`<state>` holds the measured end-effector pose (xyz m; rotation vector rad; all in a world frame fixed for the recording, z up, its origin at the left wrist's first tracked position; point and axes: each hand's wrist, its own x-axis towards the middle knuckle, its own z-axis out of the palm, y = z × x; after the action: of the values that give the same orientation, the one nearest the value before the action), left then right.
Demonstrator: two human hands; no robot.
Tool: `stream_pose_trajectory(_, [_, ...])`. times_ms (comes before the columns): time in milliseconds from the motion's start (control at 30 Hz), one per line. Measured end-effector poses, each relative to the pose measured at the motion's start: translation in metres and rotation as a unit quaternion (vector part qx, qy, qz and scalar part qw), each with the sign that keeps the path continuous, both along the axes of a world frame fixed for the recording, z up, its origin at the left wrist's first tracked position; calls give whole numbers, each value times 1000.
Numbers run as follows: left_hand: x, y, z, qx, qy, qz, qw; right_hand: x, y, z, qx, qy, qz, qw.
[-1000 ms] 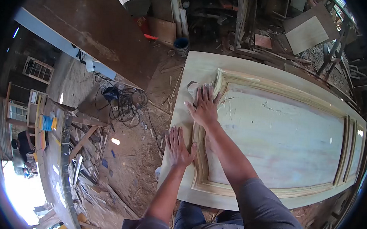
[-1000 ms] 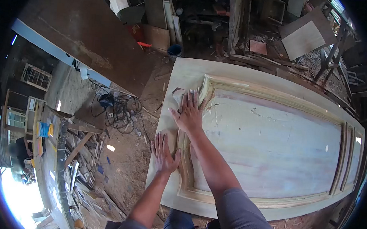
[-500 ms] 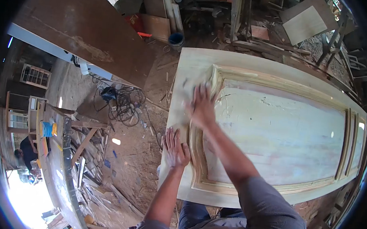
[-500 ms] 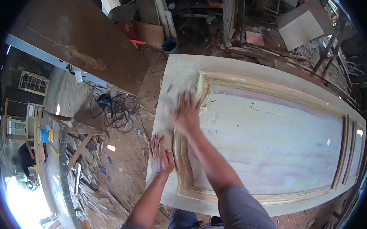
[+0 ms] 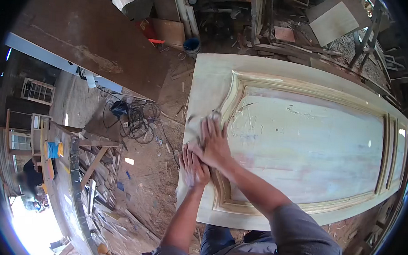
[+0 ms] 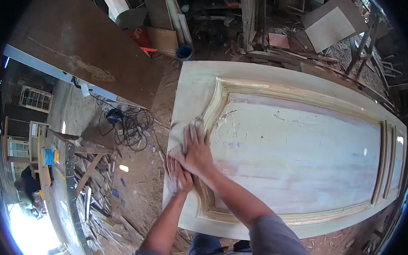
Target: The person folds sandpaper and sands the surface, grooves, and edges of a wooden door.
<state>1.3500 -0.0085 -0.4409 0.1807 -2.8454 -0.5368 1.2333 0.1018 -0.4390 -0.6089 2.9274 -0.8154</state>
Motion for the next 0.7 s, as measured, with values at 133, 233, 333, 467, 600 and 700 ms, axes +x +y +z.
stream_pose_trajectory(133, [3, 1, 4, -19, -41, 0, 999, -97, 16, -7, -25, -17, -46, 998])
stream_pose_trajectory(233, [6, -2, 4, -26, -38, -3, 999, -120, 12, -10, -10, 41, -136, 990])
stream_pose_trajectory(333, [2, 3, 0, -15, -20, -1, 1000, -23, 2, -13, -64, 16, -54, 996])
stream_pose_trajectory(467, [13, -7, -14, -25, -25, -3, 999, 8, 9, 11, -50, -38, 46, 997])
stream_pose_trajectory(600, [4, -2, -3, -28, -35, -1, 999, -63, -5, -10, -55, 4, -56, 997])
stream_pose_trajectory(700, [9, -8, -26, -41, -5, -5, 999, -31, -16, -12, -14, -9, -51, 999])
